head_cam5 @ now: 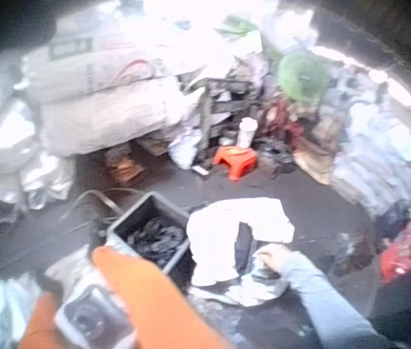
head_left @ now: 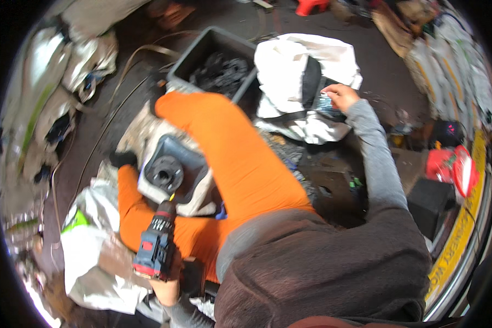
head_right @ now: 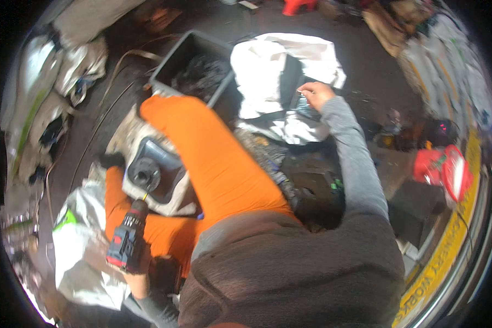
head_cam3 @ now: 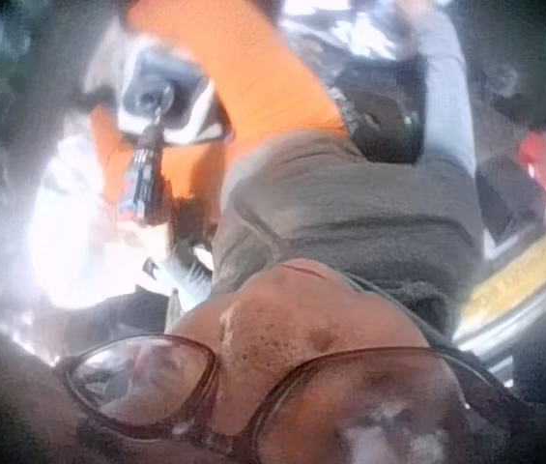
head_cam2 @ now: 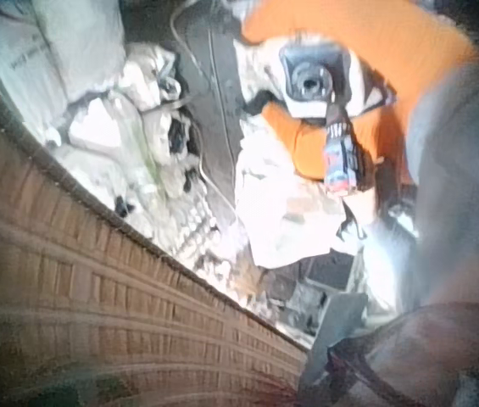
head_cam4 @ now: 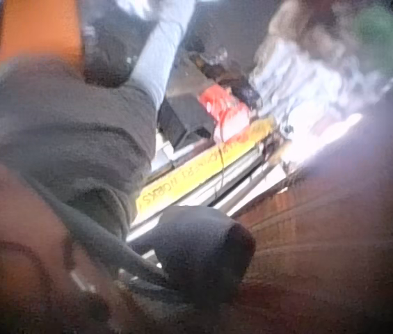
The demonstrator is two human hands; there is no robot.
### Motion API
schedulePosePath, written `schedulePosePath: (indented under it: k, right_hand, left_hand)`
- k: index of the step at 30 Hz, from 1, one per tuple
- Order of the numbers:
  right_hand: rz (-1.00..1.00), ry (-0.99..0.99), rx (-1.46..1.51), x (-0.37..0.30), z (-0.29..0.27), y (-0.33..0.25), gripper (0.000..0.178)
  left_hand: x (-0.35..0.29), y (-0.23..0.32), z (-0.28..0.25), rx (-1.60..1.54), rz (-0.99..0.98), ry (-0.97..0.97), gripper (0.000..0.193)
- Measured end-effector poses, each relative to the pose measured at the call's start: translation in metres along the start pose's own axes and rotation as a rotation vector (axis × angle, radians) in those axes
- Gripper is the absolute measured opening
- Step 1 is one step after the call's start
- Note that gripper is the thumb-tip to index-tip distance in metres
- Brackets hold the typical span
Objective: The person sits on the floor and uses a cordless drill to fasten screws into a dark mechanical housing. They repeatedly pick screws from a nearby container, insert them into the housing, and tighten them with the drill.
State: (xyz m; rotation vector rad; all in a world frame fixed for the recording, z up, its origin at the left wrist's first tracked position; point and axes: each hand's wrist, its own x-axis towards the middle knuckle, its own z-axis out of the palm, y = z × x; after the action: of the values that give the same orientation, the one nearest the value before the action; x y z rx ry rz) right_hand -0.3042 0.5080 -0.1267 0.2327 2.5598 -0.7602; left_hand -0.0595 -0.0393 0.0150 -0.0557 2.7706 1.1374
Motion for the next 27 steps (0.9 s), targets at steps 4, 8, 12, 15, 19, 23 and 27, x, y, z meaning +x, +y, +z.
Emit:
schedulePosePath:
  k: [4, 8, 12, 15, 19, 23, 27]
  right_hand:
    - [-0.326, -0.51, 0.772, -0.074, 0.077, -0.168, 0.019]
    - [-0.602, -0.749, 0.849, -0.089, 0.158, -0.239, 0.017]
    - [-0.595, -0.724, 0.88, -0.089, 0.18, -0.251, 0.016]
    - [-0.699, -0.602, 0.715, -0.088, 0.175, -0.255, 0.016]
    - [-0.771, -0.527, 0.631, -0.085, 0.18, -0.255, 0.016]
    - [-0.871, -0.481, 0.53, -0.081, 0.179, -0.255, 0.016]
    - [-0.974, -0.595, 0.435, -0.068, 0.178, -0.256, 0.016]
  left_hand:
    - [-0.021, -0.003, -0.003, -0.326, -0.202, -0.006, 0.017]
    - [-0.018, 0.017, -0.006, -0.42, -0.19, 0.027, 0.027]
    - [-0.02, 0.004, -0.01, -0.244, -0.314, -0.023, 0.033]
    - [-0.018, 0.0, -0.006, -0.229, -0.325, -0.032, 0.03]
    - [-0.015, -0.005, -0.001, -0.2, -0.301, -0.047, 0.03]
    - [-0.007, -0.001, -0.009, -0.101, -0.253, -0.108, 0.029]
    - [0.007, 0.009, -0.015, 0.087, 0.026, -0.105, 0.024]
